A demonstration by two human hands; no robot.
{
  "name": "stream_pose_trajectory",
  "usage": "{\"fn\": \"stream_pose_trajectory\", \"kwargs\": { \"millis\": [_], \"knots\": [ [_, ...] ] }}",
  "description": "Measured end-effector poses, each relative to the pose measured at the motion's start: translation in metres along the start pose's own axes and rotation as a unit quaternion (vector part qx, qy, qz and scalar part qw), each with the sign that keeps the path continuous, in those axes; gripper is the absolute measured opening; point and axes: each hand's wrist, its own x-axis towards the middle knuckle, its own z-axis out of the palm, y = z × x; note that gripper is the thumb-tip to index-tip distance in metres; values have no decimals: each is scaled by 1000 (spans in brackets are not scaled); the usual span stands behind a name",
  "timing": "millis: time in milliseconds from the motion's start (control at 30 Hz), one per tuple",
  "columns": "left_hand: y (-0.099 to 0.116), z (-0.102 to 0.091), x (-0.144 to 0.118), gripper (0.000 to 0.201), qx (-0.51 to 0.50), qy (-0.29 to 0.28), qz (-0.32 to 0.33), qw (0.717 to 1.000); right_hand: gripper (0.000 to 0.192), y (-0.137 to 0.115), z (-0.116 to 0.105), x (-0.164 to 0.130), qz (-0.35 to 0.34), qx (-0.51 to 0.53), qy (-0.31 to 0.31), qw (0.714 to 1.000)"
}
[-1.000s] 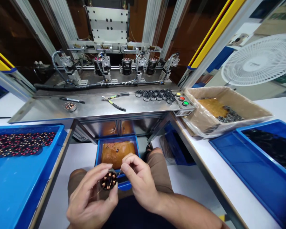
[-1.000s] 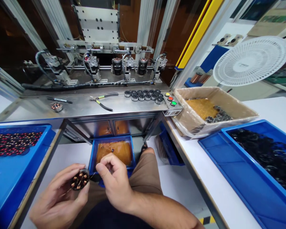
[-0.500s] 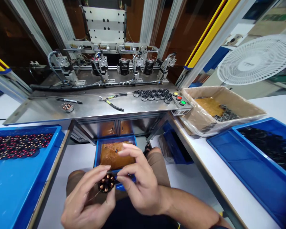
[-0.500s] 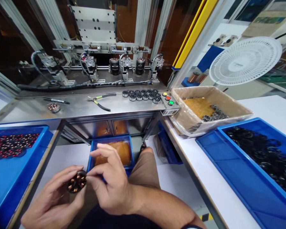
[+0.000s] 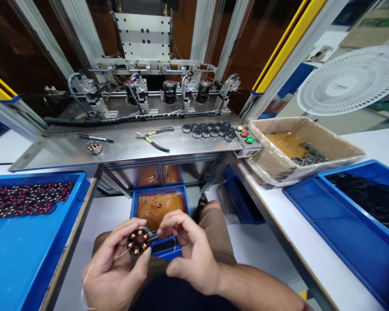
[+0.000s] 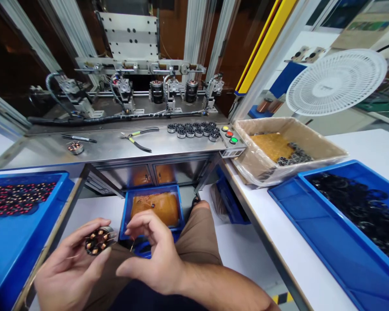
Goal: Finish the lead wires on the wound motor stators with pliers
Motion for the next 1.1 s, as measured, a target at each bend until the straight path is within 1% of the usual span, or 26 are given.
{"fn": "stream_pose_trajectory", "kwargs": {
  "millis": [67,133,200,233,300,367,467,533,600,633,700,767,833,900,1000,1100],
  "knots": [
    [-1,-2,-1,49,-5,-5,-24,1000,44,0,2,1,8,-9,-11,1000],
    [-1,-3,-2,48,-12,-6,-39,999,28,-2,5,5,0,-32,-7,999],
    [0,-2,-1,47,-17,-12,-34,999,13,-6,7,9,-19,-63,4,998],
    [1,-2,-1,46,-17,-19,-28,999,9,-9,7,11,-26,-76,10,997],
    [2,-1,0,47,-22,-23,-21,999,13,-14,6,13,-22,-84,20,996],
    [3,-1,0,48,-20,-21,-11,1000,16,-19,4,15,9,-68,26,997],
    [4,0,0,51,8,-20,36,999,23,-26,4,15,70,-40,33,996],
    [4,0,-1,53,28,-26,68,997,25,-28,4,14,98,-32,39,994],
    [4,0,-1,54,38,-22,82,996,25,-29,4,13,93,-39,41,994],
    [4,0,-1,55,38,-20,83,996,23,-28,3,13,75,-51,36,995],
    [6,2,0,51,23,-5,60,998,15,-27,-1,13,8,-86,1,996],
    [10,5,0,41,-22,17,-2,1000,4,-27,-7,15,-72,-130,-45,988],
    [16,8,2,31,-75,34,-81,993,12,-26,-12,19,-139,-176,-77,972],
    [22,10,3,28,-118,36,-135,983,16,-26,-13,24,-191,-211,-92,954],
    [28,12,4,29,-148,31,-159,976,17,-27,-10,28,-253,-230,-110,933],
    [27,10,4,30,-153,22,-151,976,10,-26,-5,26,-274,-236,-89,928]
  ]
}}
